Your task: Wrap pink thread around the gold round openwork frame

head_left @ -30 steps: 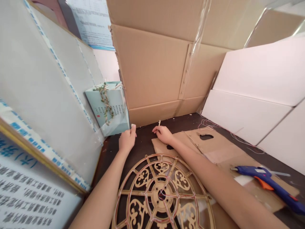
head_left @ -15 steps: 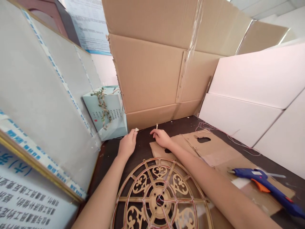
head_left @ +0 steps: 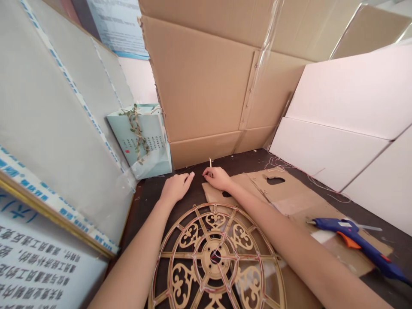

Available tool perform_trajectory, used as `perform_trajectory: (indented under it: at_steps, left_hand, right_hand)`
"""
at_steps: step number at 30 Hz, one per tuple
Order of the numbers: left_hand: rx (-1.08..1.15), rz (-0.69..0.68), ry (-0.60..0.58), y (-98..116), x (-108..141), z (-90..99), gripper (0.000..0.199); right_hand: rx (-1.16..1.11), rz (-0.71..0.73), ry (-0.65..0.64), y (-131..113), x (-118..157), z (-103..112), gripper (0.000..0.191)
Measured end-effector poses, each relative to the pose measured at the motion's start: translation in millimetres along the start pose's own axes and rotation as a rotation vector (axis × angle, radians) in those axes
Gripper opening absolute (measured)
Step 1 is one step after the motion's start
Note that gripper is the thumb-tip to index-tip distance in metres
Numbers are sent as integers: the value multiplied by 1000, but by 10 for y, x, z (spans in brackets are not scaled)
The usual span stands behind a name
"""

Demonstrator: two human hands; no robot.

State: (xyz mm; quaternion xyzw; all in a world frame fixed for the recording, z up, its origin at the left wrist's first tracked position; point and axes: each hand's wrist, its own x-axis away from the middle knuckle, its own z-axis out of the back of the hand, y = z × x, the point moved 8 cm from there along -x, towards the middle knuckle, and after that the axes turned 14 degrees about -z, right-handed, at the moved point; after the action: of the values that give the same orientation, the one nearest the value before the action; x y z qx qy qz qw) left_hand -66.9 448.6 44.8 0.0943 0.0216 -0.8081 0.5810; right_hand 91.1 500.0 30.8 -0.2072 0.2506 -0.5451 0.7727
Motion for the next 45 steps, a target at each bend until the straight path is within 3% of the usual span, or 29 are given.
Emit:
perform_trajectory:
  at_steps: [13, 24, 32, 39, 45]
  left_hand:
    - [-3, 20, -29, -16, -11, -31, 37]
    - [13, -5, -14, -7, -19, -45, 35]
    - [31, -29, 15, -17, -23, -53, 38]
    - [32, -20, 38, -6, -15, -61, 59]
    - [30, -32, 42, 9, -16, -54, 64]
  right_hand:
    - [30, -13, -5, -10, 28, 20, 19]
    - [12, -7, 2, 9, 34, 20, 19]
    - [2, -7, 0, 7, 44, 24, 20]
    - [-1, -6, 7, 27, 32, 16, 17]
    - [2, 4, 5, 2, 37, 22, 12]
